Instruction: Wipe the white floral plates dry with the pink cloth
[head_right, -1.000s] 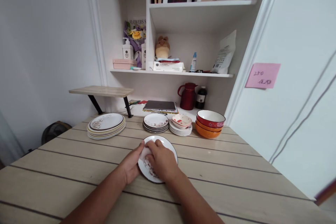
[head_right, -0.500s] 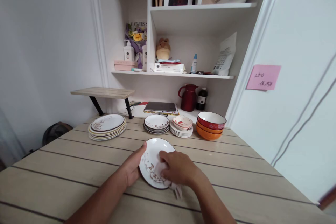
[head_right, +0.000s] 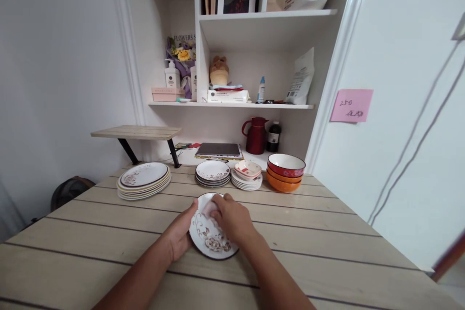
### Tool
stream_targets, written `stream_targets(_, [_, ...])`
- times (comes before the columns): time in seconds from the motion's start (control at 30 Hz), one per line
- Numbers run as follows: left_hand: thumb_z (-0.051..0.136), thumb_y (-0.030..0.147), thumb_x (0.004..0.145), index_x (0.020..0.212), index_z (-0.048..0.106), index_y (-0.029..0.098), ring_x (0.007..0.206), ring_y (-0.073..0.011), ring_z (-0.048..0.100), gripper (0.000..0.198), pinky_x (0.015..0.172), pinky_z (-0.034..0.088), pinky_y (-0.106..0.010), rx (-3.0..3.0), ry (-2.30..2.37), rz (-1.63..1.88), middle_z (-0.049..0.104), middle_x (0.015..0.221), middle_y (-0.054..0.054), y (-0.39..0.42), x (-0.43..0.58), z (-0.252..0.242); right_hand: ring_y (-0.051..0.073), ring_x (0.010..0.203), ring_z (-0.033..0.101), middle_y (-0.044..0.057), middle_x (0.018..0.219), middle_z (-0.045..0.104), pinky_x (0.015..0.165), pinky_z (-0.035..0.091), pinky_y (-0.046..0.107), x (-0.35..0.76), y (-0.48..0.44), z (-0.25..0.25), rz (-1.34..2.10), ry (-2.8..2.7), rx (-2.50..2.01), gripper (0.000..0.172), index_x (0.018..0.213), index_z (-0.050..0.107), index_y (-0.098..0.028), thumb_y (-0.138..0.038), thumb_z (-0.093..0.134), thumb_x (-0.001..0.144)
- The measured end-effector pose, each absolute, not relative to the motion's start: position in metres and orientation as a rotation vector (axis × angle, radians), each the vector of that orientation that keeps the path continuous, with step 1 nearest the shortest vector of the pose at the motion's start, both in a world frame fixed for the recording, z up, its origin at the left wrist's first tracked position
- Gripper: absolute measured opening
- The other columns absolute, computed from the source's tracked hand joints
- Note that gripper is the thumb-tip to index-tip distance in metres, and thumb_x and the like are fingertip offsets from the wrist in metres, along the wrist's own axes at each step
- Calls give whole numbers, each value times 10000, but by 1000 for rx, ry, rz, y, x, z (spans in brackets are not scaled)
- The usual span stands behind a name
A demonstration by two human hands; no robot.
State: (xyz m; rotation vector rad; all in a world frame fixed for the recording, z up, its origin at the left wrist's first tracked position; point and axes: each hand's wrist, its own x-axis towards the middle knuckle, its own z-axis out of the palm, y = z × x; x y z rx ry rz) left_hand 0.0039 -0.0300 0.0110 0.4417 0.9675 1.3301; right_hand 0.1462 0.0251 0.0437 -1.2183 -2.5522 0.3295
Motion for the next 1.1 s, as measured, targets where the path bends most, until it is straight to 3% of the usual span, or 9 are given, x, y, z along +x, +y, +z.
stream_targets(0.3, [501,554,838,1202,589,98,956,-284,673,590,852,494,-388,440,894,1257,708,1052,-174,-34,0,11,188,736,570,36,825,662,580,237,277,174,14,58,332,-2800,-1140,179,922,584,-228,-295,558,758])
stream_targets(0.47, [510,527,847,1141,616,86,880,-262,686,540,806,508,-355,468,951,1303,727,973,-157,-35,1,14,185,801,564,23,938,661,604,270,267,159,-2,57,412,-2803,-922,219,954,586,-249,-274,587,737])
stream_targets(0.67, [468,527,870,1106,626,85,822,-240,691,525,782,513,-341,452,952,1307,733,923,-145,-32,3,18,184,918,563,41,1088,604,724,330,270,135,5,43,381,-2611,-966,292,1126,544,-262,-286,536,836])
stream_targets(1.1, [414,592,858,1263,551,130,1044,-258,635,630,941,441,-375,492,768,1238,688,1118,-147,-32,-4,12,197,914,597,58,1071,632,655,305,274,145,24,37,297,-2525,-1266,234,1093,528,-245,-353,446,902])
